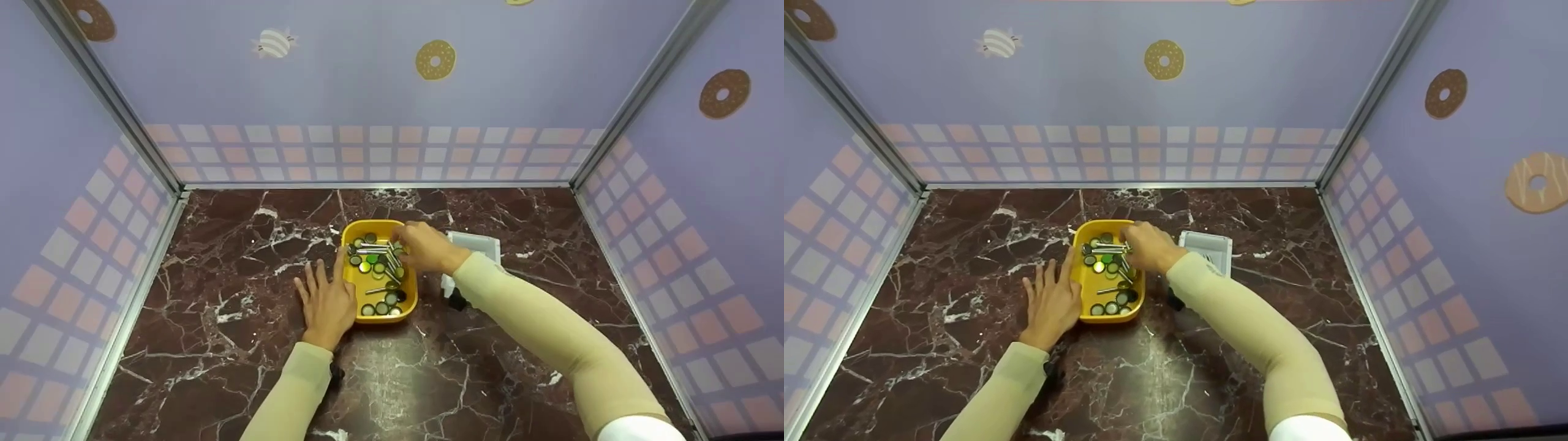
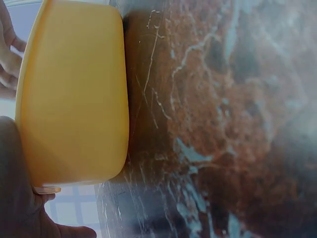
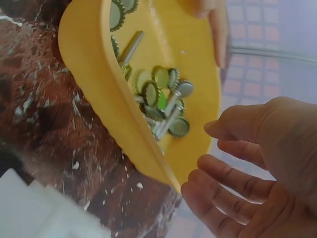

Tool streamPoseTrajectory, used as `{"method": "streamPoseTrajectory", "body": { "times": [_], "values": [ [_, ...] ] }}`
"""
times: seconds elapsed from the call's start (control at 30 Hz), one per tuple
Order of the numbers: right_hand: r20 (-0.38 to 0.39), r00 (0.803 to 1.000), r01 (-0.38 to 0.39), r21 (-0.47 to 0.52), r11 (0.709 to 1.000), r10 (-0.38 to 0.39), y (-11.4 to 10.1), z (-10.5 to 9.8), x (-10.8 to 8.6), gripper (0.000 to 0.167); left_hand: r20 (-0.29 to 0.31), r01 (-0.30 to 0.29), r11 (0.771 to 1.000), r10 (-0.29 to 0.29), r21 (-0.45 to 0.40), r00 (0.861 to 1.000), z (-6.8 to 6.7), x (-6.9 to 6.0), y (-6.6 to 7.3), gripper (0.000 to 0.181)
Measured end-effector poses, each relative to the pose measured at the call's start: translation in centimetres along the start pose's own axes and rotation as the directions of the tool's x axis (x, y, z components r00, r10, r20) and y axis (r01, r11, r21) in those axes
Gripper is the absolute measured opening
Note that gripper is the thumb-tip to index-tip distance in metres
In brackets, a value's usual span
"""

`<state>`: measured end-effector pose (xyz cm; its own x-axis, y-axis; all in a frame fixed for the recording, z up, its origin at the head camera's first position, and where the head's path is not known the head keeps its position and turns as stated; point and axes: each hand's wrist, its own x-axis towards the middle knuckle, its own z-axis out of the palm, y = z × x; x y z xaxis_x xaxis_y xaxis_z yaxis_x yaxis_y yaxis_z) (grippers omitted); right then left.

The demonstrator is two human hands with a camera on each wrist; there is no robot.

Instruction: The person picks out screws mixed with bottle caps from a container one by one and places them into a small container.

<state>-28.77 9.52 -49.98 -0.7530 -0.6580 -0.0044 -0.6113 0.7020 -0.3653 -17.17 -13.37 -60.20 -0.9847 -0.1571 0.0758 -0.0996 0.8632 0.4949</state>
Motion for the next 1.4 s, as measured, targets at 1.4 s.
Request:
{"method": "streamPoseTrajectory", "body": {
  "times": [1.4],
  "values": [
    [0.154, 0.966, -0.174, -0.211, 0.962, 0.208, -0.5, 9.8, 9.9, 0.044, 0.001, 0.034, 0.999, -0.034, 0.018, 0.999, 0.0, -0.1, 0.0, 0.072]
  ]
}}
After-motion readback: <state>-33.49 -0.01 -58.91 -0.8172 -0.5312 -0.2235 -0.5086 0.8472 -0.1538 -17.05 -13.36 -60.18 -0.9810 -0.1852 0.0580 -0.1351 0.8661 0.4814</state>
